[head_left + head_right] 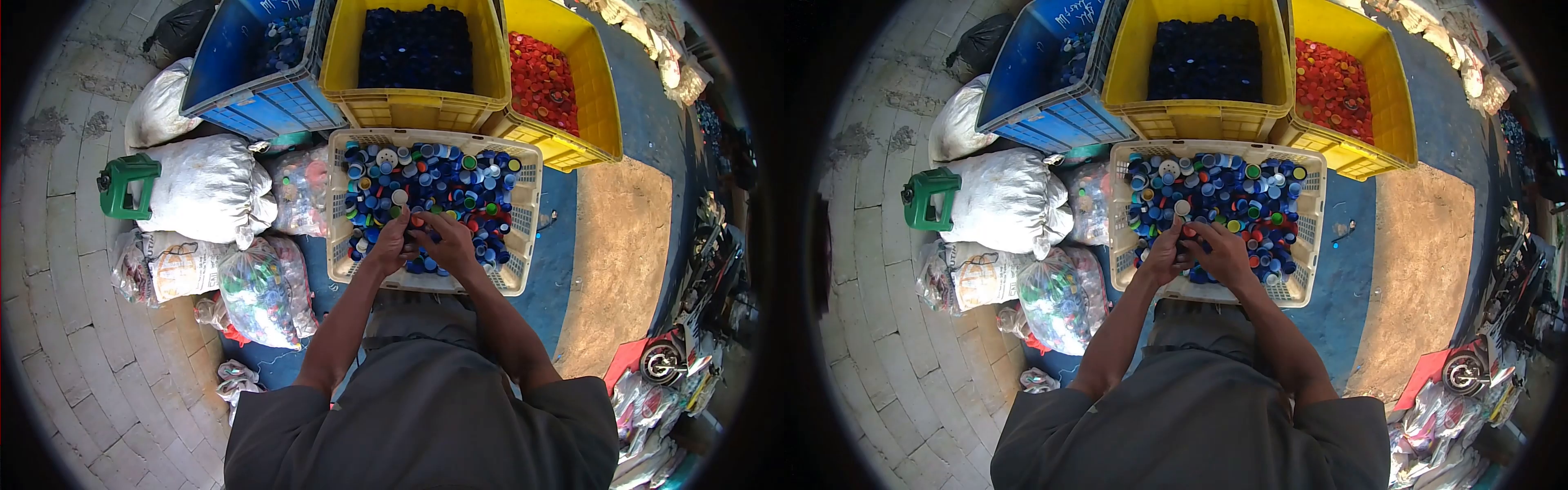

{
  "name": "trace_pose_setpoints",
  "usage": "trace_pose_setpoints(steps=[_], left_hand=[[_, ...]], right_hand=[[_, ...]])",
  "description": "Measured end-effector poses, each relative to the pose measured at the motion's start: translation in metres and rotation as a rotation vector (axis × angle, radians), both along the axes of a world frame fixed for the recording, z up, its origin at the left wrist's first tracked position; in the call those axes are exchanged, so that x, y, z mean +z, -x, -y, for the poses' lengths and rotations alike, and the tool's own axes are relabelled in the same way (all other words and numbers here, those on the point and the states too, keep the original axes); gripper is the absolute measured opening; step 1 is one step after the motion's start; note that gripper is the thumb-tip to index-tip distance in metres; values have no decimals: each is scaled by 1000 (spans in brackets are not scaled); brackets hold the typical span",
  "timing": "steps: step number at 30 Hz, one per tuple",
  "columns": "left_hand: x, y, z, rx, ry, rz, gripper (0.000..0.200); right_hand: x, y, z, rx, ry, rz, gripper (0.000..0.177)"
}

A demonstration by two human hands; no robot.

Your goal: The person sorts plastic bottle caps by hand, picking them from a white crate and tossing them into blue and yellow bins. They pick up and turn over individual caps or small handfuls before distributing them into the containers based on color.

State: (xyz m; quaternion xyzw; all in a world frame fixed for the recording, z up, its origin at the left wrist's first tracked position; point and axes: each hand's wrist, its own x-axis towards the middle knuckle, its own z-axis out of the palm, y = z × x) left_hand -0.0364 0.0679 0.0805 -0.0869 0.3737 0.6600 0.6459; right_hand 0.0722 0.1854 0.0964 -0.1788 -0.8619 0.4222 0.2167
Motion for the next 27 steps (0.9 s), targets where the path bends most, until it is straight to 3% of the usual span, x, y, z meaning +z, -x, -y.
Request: trace_pose_setpoints(steps=[10, 16, 22, 25, 27], left_hand=[[2, 10, 3, 13, -27, -75, 44], [9, 16, 5, -154, -38, -445, 42], [5, 15, 7, -148, -91, -388, 41], [2, 16, 7, -132, -115, -382, 41], [3, 21, 7, -140, -101, -376, 42]], right_hand=[[15, 3, 4, 42, -85, 134, 44], [23, 5, 3, 14, 41, 145, 41], [31, 11, -8, 92, 193, 234, 38], [29, 12, -10, 120, 281, 204, 35], [13, 14, -3, 74, 304, 42, 35]])
